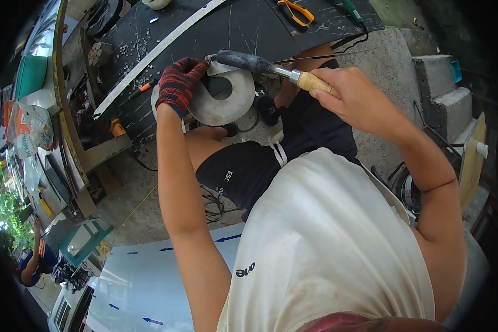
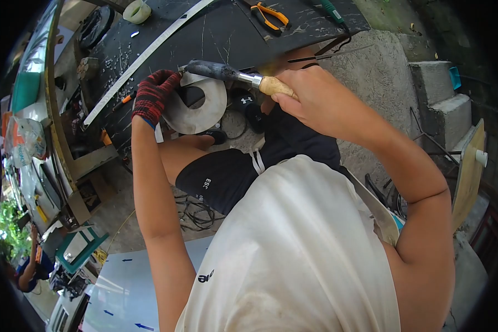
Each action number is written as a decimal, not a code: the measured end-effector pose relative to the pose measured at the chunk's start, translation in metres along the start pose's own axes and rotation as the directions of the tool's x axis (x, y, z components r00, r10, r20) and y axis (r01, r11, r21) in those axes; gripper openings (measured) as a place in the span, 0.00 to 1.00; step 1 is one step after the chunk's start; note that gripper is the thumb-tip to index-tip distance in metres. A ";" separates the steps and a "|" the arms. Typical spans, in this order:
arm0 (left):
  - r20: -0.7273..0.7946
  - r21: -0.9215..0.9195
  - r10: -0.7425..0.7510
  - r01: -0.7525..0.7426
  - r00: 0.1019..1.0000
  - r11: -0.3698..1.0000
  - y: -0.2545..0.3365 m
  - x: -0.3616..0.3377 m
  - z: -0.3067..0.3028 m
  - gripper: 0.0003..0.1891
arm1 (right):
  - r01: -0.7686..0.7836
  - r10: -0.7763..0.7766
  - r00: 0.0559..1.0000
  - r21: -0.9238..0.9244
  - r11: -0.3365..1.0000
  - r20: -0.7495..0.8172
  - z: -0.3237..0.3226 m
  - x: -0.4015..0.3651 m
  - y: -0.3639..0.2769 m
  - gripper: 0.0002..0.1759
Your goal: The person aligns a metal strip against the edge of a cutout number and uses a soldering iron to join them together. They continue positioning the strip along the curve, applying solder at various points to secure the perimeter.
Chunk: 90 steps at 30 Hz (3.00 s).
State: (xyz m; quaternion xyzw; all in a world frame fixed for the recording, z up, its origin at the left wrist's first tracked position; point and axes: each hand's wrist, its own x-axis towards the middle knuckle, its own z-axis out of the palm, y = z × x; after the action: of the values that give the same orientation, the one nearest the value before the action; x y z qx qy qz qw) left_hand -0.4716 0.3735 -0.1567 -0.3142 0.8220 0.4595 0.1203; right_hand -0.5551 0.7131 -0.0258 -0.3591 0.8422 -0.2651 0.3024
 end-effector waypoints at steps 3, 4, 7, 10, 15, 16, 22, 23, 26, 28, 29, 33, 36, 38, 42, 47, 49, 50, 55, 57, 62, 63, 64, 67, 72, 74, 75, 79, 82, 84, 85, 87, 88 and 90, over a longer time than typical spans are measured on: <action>-0.022 0.019 0.027 -0.026 0.999 0.999 -0.006 0.003 0.001 0.18 | -0.012 0.012 1.000 0.036 0.999 0.013 0.000 -0.001 -0.004 0.14; -0.028 0.019 0.024 -0.023 0.999 1.000 -0.006 0.003 0.002 0.18 | -0.007 0.006 1.000 0.047 0.999 0.013 0.001 -0.002 -0.004 0.14; -0.028 0.013 0.025 -0.024 0.999 1.000 -0.008 0.005 0.002 0.18 | -0.022 0.021 1.000 0.057 0.998 0.017 0.002 -0.002 -0.007 0.13; -0.022 0.014 0.027 -0.026 0.999 1.000 -0.011 0.008 0.002 0.17 | -0.028 0.027 1.000 0.043 0.999 0.013 0.004 -0.003 -0.007 0.14; -0.023 0.023 0.026 -0.025 0.999 0.999 -0.004 0.003 0.001 0.17 | -0.014 0.014 1.000 0.028 1.000 0.005 0.007 -0.003 -0.007 0.14; -0.028 0.027 0.026 -0.025 0.999 0.999 -0.003 0.002 0.001 0.17 | -0.012 0.012 1.000 0.032 0.999 0.002 0.008 -0.003 -0.007 0.14; -0.020 0.027 0.029 -0.028 0.999 0.999 -0.004 0.003 0.001 0.18 | -0.031 0.031 0.999 0.041 0.999 0.005 0.007 -0.003 -0.009 0.15; -0.023 0.022 0.030 -0.030 0.999 0.999 -0.004 0.003 0.001 0.18 | -0.034 0.034 0.999 0.050 0.998 0.006 0.006 -0.003 -0.010 0.15; -0.033 0.034 0.033 -0.032 0.999 0.999 -0.002 0.001 0.001 0.17 | -0.053 0.052 0.998 0.040 0.998 0.021 0.004 -0.002 -0.013 0.15; -0.033 0.020 0.029 -0.029 0.999 0.999 -0.005 0.003 0.002 0.17 | -0.047 0.047 0.999 0.040 0.998 0.017 0.005 -0.002 -0.011 0.15; -0.033 0.008 0.026 -0.026 0.999 1.000 -0.006 0.004 0.002 0.16 | -0.042 0.041 0.999 0.040 0.998 0.012 0.006 -0.001 -0.011 0.15; -0.019 0.021 0.037 -0.036 0.999 0.999 -0.008 0.006 0.001 0.18 | -0.046 0.046 0.999 0.049 0.998 0.011 0.006 -0.002 -0.013 0.15; -0.007 -0.001 0.036 -0.036 0.999 0.999 -0.008 0.005 0.001 0.17 | -0.054 0.054 0.998 0.054 0.997 0.013 0.007 -0.001 -0.014 0.14; -0.021 -0.003 0.035 -0.035 0.999 0.999 -0.007 0.004 0.001 0.17 | -0.044 0.043 0.999 0.041 0.998 0.013 0.007 -0.001 -0.014 0.14; -0.030 0.006 0.037 -0.037 0.999 0.999 -0.004 0.002 0.002 0.17 | -0.048 0.047 0.999 0.047 0.998 0.006 0.007 -0.001 -0.015 0.14; -0.030 0.022 0.029 -0.029 0.999 0.999 -0.003 0.002 0.001 0.17 | -0.082 0.082 0.996 -0.002 0.997 0.037 0.004 0.001 -0.019 0.14; -0.024 0.026 0.030 -0.029 0.999 0.999 -0.003 0.003 0.001 0.17 | -0.069 0.070 0.997 -0.029 0.997 0.039 0.001 0.003 -0.020 0.14; -0.018 0.029 0.028 -0.027 0.999 0.999 -0.004 0.004 0.001 0.18 | -0.055 0.058 0.997 -0.058 0.997 0.043 0.000 0.003 -0.021 0.15; -0.012 0.032 0.045 -0.044 0.999 0.999 -0.003 0.003 0.000 0.18 | -0.079 0.084 0.995 -0.093 0.993 0.058 0.000 0.004 -0.026 0.14; -0.020 0.030 0.045 -0.044 0.999 0.999 -0.002 0.002 0.000 0.18 | -0.078 0.084 0.995 -0.095 0.992 0.059 0.002 0.004 -0.027 0.15; -0.011 0.003 0.026 -0.026 1.000 1.000 0.002 0.000 0.000 0.18 | -0.083 0.087 0.995 -0.089 0.993 0.041 0.009 0.000 -0.030 0.15; -0.008 0.005 0.027 -0.027 1.000 1.000 0.001 0.000 0.000 0.18 | -0.085 0.089 0.995 -0.088 0.993 0.039 0.011 -0.001 -0.030 0.15; -0.016 0.004 0.027 -0.027 1.000 1.000 0.001 -0.001 0.000 0.18 | -0.079 0.083 0.996 -0.100 0.992 0.036 0.013 -0.001 -0.030 0.15; -0.021 0.008 0.033 -0.032 0.999 0.999 0.001 0.000 0.000 0.18 | -0.083 0.087 0.996 -0.103 0.991 0.030 0.014 -0.002 -0.036 0.16; -0.011 0.033 0.023 -0.022 1.000 0.999 0.003 -0.001 -0.002 0.17 | -0.111 0.114 0.993 -0.076 0.991 0.037 0.015 -0.003 -0.041 0.18; -0.012 0.024 0.014 -0.014 1.000 1.000 0.003 -0.001 -0.001 0.17 | -0.117 0.120 0.992 -0.068 0.991 0.039 0.018 -0.004 -0.039 0.14; -0.011 0.025 0.016 -0.016 1.000 1.000 0.003 0.000 -0.001 0.17 | -0.118 0.120 0.992 -0.068 0.991 0.037 0.018 -0.004 -0.039 0.14; -0.014 0.038 0.029 -0.029 0.999 0.999 0.001 0.001 -0.001 0.18 | -0.103 0.106 0.994 -0.069 0.992 0.034 0.020 -0.004 -0.037 0.14; -0.011 0.033 0.036 -0.036 0.999 0.999 -0.001 0.003 -0.001 0.18 | -0.088 0.090 0.996 -0.094 0.992 0.026 0.020 -0.005 -0.038 0.14; -0.007 0.024 0.044 -0.044 0.999 0.999 -0.002 0.002 0.000 0.18 | -0.088 0.091 0.996 -0.107 0.990 0.026 0.020 -0.005 -0.038 0.14; -0.015 0.027 0.046 -0.045 0.999 0.999 -0.001 0.002 0.000 0.18 | -0.095 0.100 0.995 -0.112 0.989 0.032 0.020 -0.005 -0.038 0.14; -0.022 0.032 0.049 -0.048 0.999 0.998 0.000 0.001 -0.001 0.18 | -0.103 0.108 0.994 -0.116 0.988 0.036 0.020 -0.005 -0.038 0.14; -0.012 0.036 0.042 -0.041 0.999 0.998 0.001 0.001 -0.001 0.19 | -0.097 0.102 0.994 -0.112 0.989 0.035 0.020 -0.005 -0.038 0.14; -0.001 0.043 0.036 -0.036 0.999 0.998 0.002 0.001 -0.002 0.20 | -0.092 0.096 0.995 -0.106 0.990 0.031 0.019 -0.005 -0.037 0.14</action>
State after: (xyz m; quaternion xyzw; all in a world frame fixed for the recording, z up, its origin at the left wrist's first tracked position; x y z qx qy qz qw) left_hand -0.4732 0.3724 -0.1550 -0.2969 0.8373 0.4437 0.1179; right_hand -0.5221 0.6899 -0.0125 -0.3391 0.8653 -0.1994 0.3106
